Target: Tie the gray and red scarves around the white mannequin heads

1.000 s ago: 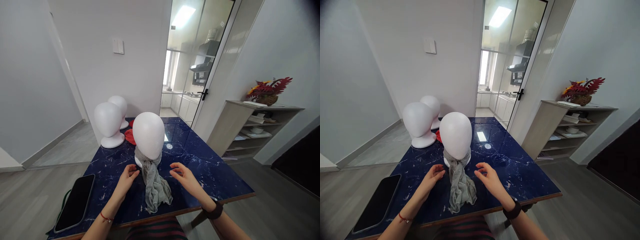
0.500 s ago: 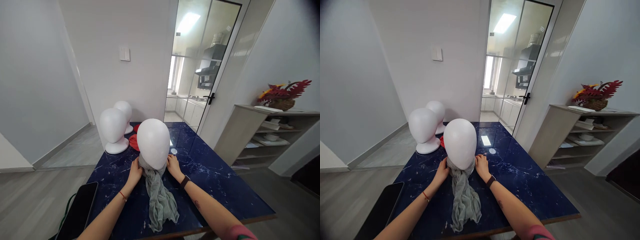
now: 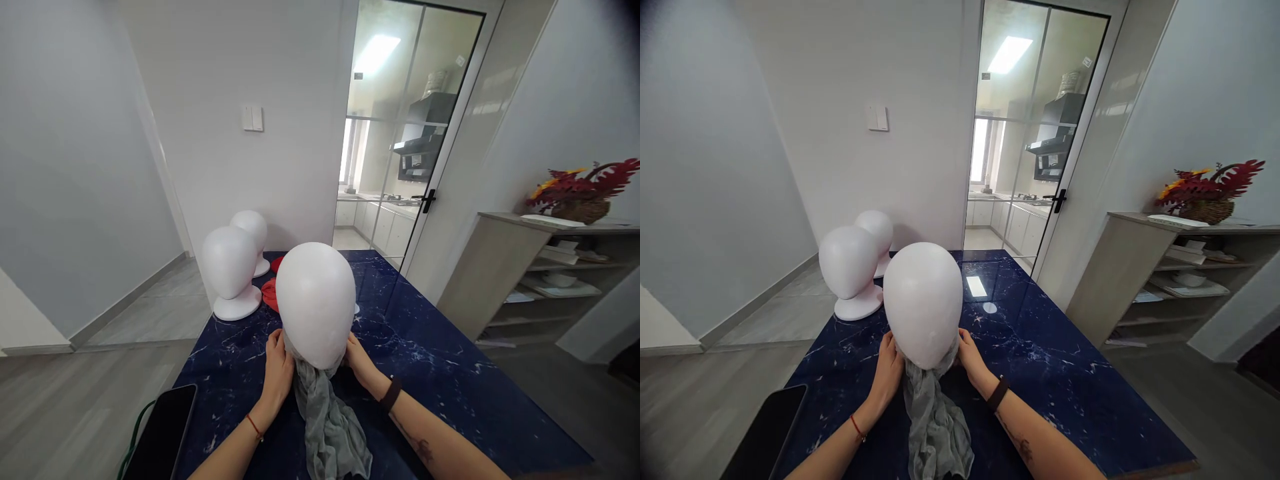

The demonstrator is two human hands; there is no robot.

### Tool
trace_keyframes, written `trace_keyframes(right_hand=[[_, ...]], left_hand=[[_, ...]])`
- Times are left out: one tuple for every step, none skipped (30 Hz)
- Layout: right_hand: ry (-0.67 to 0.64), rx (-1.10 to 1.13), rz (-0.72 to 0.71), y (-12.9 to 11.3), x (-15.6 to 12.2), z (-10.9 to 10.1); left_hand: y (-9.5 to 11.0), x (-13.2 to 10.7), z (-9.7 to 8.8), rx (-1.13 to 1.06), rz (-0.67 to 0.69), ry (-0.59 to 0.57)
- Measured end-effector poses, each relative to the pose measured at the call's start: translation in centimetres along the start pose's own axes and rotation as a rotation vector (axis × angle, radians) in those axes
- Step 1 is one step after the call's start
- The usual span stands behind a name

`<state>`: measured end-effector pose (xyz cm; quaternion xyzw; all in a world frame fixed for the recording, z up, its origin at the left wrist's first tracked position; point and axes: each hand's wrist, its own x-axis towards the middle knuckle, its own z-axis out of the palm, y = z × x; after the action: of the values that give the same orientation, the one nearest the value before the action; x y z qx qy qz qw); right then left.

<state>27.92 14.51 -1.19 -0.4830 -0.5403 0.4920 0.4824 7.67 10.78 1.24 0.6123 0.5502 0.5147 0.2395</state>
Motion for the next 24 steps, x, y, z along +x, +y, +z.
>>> trace_keyframes(right_hand=[[-0.018,0.144,0.152,-0.3,-0.1,0.1],[-0.029,0.255,0.264,-0.5,-0.1,0.2],[-0.029,0.319,0.316,-0.7,-0.1,0.3],[-0.013,0.358,0.33,-0.8,0.0,0.3],[0.01,0.384,0.324,-0.9,0.1,0.4],[0.038,0.403,0.31,-0.9,0.3,0.4],[0.068,0.417,0.295,-0.9,0.4,0.3],[0.104,0.429,0.278,-1.0,0.6,0.2],[0.138,0.431,0.257,-1.1,0.7,0.1],[0.172,0.423,0.23,-1.1,0.8,-0.1],[0.208,0.411,0.201,-1.2,0.9,-0.4],[0.243,0.399,0.173,-1.3,1.0,-0.6],[0.273,0.388,0.149,-1.4,1.0,-0.8],[0.294,0.379,0.133,-1.4,1.1,-0.9],[0.308,0.371,0.121,-1.5,1.1,-1.0],[0.319,0.365,0.115,-1.5,1.1,-1.0],[0.325,0.359,0.111,-1.5,1.0,-0.9],[0.328,0.352,0.106,-1.5,1.0,-0.8],[0.327,0.345,0.103,-1.5,1.0,-0.7],[0.323,0.34,0.101,-1.5,0.9,-0.6],[0.318,0.337,0.1,-1.5,0.9,-0.6],[0.314,0.331,0.096,-1.5,0.9,-0.6],[0.311,0.308,0.08,-1.5,1.0,-0.7],[0.313,0.269,0.053,-1.5,1.0,-0.8]], left_hand=[[-0.1,0.1,-0.1,-0.009,0.001,0.013],[-0.1,0.2,-0.1,-0.029,-0.001,0.025],[0.0,0.3,-0.1,-0.067,-0.008,0.033],[0.1,0.4,-0.1,-0.128,-0.029,0.038],[0.4,0.4,0.1,-0.215,-0.073,0.042],[0.7,0.3,0.2,-0.331,-0.143,0.046],[1.1,0.2,0.4,-0.468,-0.24,0.046],[1.6,0.0,0.7,-0.615,-0.356,0.037],[2.1,-0.4,0.9,-0.751,-0.474,0.014],[2.6,-0.7,1.1,-0.859,-0.575,-0.021],[3.0,-1.2,1.3,-0.924,-0.647,-0.066],[3.4,-1.6,1.5,-0.944,-0.69,-0.107],[3.8,-2.0,1.7,-0.93,-0.706,-0.142],[4.1,-2.4,1.8,-0.898,-0.7,-0.171],[4.3,-2.8,1.9,-0.87,-0.68,-0.203],[4.5,-3.0,2.0,-0.86,-0.659,-0.249],[4.6,-3.2,2.1,-0.874,-0.643,-0.306],[4.7,-3.4,2.2,-0.907,-0.635,-0.371],[4.7,-3.4,2.3,-0.949,-0.638,-0.433],[4.6,-3.4,2.4,-0.99,-0.651,-0.482],[4.6,-3.4,2.4,-1.018,-0.668,-0.508],[4.5,-3.4,2.5,-1.027,-0.682,-0.514],[4.5,-3.4,2.5,-1.016,-0.691,-0.513],[4.5,-3.4,2.5,-0.99,-0.698,-0.523]])
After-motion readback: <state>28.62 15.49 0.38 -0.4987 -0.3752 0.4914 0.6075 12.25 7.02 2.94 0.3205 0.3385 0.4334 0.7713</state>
